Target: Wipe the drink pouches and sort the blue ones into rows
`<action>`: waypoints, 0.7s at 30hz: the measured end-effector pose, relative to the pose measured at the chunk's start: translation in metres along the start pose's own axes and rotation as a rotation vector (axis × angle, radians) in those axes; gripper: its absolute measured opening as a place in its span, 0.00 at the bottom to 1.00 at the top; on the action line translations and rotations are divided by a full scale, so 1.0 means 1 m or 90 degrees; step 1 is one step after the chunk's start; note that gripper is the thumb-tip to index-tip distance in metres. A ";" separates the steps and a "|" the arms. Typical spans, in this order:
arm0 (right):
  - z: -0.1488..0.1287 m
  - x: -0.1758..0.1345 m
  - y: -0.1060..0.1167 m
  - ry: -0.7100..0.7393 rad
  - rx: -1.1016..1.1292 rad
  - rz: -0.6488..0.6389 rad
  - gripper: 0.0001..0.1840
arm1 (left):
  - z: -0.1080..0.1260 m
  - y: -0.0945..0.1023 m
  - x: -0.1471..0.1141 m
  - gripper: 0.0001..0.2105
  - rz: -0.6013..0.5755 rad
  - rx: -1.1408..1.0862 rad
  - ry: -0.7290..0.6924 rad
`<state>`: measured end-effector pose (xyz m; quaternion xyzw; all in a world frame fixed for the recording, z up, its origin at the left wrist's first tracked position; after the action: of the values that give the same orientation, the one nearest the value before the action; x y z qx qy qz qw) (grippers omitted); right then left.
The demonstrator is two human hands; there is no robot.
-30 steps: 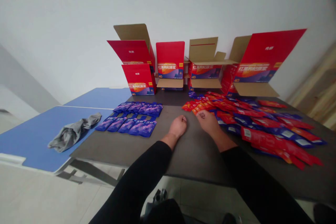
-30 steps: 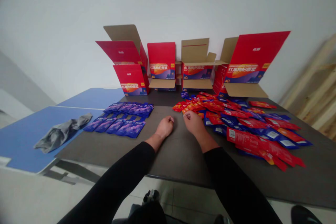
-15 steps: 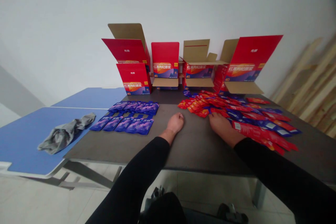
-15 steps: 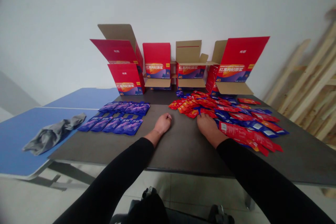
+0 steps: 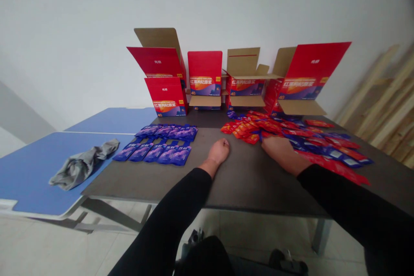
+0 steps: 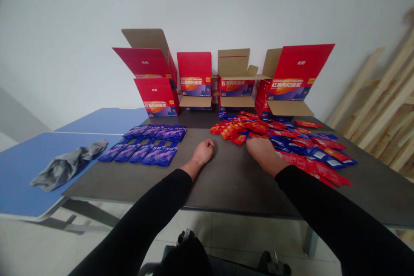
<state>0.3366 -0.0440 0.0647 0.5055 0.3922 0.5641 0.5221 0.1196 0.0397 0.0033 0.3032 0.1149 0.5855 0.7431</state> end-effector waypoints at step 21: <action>-0.096 0.008 -0.031 -0.224 1.201 0.114 0.10 | 0.019 -0.010 -0.002 0.16 -0.111 -0.755 0.082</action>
<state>0.2493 -0.0237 0.0187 0.8225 0.5605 -0.0292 -0.0924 0.1376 0.0299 0.0122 -0.2097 -0.1623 0.5034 0.8224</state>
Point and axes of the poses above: each hand's wrist, its own x-axis towards the middle knuckle, its own y-axis out of the back of the hand, z = x × y, the point moved 3 cm from there along x, towards the middle knuckle, and after that the axes turned 1 degree about z, right-handed, at the moved point
